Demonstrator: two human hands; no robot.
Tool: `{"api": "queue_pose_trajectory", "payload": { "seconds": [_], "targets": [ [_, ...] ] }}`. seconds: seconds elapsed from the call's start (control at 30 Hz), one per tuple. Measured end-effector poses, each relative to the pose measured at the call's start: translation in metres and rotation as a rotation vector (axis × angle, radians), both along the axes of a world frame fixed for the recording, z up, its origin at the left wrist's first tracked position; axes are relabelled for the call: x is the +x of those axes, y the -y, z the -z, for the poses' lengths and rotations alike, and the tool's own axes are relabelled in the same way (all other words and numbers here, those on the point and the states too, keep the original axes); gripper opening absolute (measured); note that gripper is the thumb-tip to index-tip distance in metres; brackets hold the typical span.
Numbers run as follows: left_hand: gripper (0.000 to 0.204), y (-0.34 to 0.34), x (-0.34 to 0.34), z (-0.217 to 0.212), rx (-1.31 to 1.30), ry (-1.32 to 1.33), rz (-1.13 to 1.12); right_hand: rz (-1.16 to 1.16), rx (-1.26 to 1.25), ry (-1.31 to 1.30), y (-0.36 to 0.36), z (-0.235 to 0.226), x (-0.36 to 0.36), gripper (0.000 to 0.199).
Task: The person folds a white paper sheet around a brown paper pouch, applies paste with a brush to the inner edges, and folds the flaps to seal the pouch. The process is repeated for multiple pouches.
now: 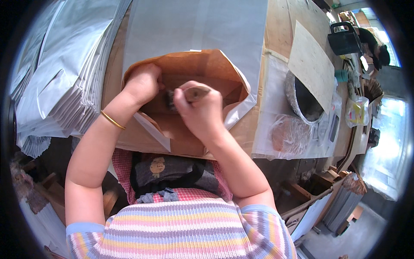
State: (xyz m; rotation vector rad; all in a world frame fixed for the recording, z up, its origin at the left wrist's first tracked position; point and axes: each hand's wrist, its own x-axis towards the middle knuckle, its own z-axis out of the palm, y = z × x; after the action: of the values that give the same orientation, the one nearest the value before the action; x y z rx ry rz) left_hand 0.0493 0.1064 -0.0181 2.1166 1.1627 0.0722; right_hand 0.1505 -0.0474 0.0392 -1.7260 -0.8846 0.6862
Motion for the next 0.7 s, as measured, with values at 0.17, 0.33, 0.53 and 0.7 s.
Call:
{"api": "queue_pose_trajectory", "payload": {
  "seconds": [0.17, 0.33, 0.53, 0.7],
  "targets": [
    [0.008, 0.006, -0.002, -0.006, 0.255, -0.113, 0.177, 0.096, -0.240, 0.620, 0.049, -0.012, 0.049, 0.012],
    [0.009, 0.018, 0.012, -0.040, 0.270, -0.289, 0.319, 0.017, -0.127, 0.528, 0.059, -0.022, 0.073, 0.014],
    [0.014, 0.028, 0.021, -0.054, 0.350, -0.465, 0.393, 0.389, 0.684, -0.787, 0.031, 0.044, 0.101, 0.033],
    [0.010, 0.043, 0.018, -0.080, 0.420, -0.316, 0.759, -0.086, 0.873, -1.348, 0.010, 0.089, 0.076, 0.037]
  ]
}}
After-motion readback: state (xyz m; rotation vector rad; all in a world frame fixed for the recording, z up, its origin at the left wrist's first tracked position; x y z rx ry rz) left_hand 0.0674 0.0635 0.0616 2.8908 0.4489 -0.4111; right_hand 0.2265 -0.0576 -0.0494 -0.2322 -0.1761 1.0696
